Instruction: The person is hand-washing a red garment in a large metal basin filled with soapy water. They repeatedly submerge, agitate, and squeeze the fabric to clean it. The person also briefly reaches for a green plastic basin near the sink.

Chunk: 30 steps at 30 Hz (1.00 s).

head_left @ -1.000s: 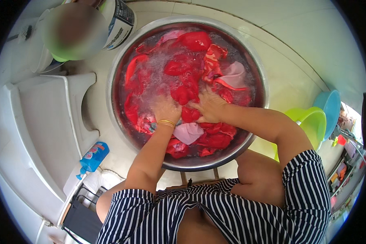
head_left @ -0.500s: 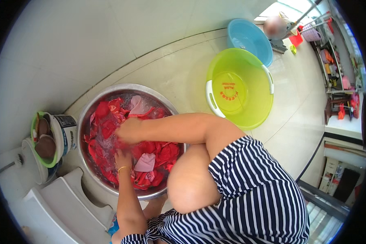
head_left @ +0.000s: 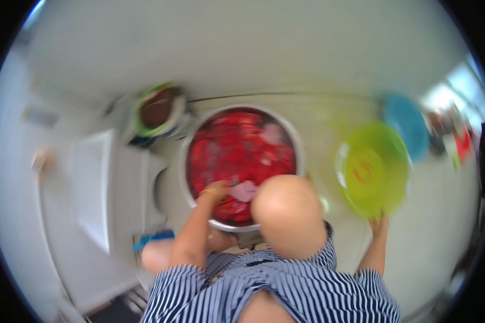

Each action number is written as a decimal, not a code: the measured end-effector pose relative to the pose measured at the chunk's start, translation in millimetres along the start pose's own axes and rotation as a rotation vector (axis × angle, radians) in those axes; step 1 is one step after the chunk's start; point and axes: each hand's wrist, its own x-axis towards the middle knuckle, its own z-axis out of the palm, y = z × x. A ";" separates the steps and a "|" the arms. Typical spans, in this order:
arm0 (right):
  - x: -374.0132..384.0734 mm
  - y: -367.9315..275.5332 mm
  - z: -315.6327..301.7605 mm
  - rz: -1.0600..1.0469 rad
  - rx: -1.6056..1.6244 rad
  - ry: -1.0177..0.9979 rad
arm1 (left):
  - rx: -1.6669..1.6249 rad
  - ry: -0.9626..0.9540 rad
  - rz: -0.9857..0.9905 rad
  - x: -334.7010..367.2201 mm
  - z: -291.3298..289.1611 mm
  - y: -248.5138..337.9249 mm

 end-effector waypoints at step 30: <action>-587.8 47.9 717.7 -0.341 -0.681 -1.488 | 0.100 0.281 0.643 -188.4 -100.8 41.0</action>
